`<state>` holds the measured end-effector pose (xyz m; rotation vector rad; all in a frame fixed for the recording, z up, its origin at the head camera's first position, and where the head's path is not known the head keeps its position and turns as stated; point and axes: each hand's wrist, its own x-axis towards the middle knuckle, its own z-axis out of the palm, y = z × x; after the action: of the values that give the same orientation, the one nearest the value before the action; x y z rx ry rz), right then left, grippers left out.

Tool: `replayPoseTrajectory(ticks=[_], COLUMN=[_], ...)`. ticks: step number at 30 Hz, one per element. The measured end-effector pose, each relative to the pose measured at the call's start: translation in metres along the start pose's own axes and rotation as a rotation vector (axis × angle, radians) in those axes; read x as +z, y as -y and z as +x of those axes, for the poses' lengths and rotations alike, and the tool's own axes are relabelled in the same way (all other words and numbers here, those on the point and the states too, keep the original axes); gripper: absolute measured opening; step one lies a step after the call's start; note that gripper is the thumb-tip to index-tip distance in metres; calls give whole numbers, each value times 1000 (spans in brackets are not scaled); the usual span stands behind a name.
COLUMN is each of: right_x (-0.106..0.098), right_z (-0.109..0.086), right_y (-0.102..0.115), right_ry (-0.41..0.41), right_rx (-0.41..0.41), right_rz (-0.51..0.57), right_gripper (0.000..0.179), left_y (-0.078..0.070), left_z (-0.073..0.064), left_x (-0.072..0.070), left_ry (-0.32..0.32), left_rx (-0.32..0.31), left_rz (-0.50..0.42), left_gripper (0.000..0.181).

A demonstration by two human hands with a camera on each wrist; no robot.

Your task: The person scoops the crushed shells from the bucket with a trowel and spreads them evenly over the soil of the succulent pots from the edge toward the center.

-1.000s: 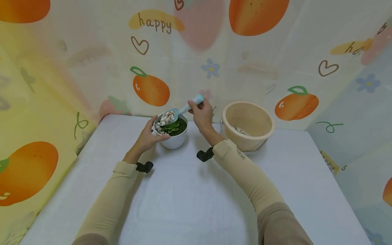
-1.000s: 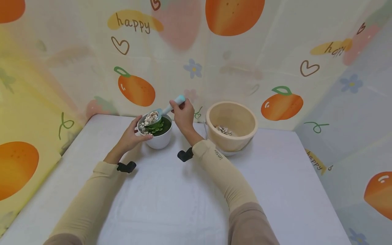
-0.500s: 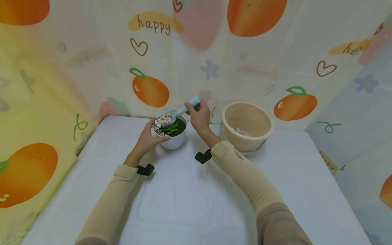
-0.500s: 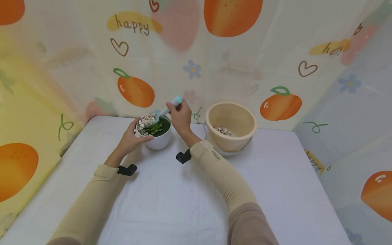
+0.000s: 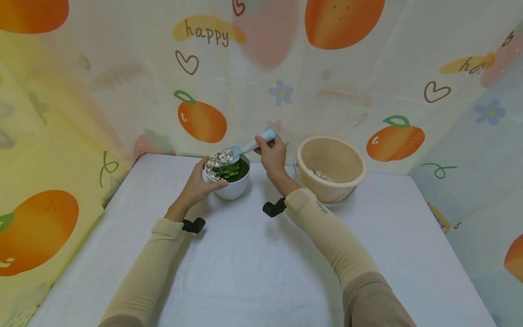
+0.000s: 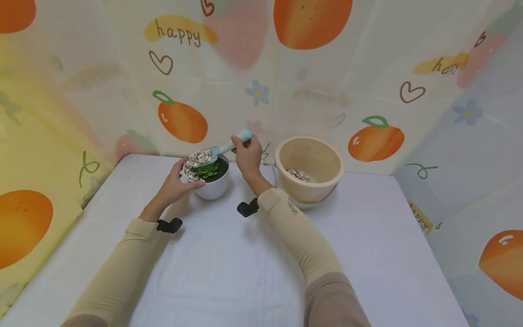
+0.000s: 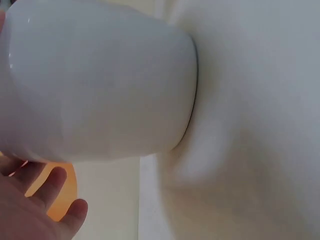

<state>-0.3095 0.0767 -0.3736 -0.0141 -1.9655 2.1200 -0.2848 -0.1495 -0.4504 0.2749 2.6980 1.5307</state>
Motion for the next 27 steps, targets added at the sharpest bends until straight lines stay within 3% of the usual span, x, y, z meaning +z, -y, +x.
replayPoseTrajectory(ticks=[9, 16, 27], right_x=[-5, -5, 4], right_z=[0, -2, -10], right_y=[3, 2, 3], right_ry=[-14, -21, 0], right_rx=[43, 0, -117], right_rz=[36, 43, -9], right_gripper=[28, 24, 25], left_y=[5, 2, 0], left_z=[9, 5, -2], left_x=[-4, 0, 12], left_ry=[76, 29, -96], left_rx=[-36, -49, 23], left_rz=[-60, -54, -58], left_gripper=[114, 115, 112])
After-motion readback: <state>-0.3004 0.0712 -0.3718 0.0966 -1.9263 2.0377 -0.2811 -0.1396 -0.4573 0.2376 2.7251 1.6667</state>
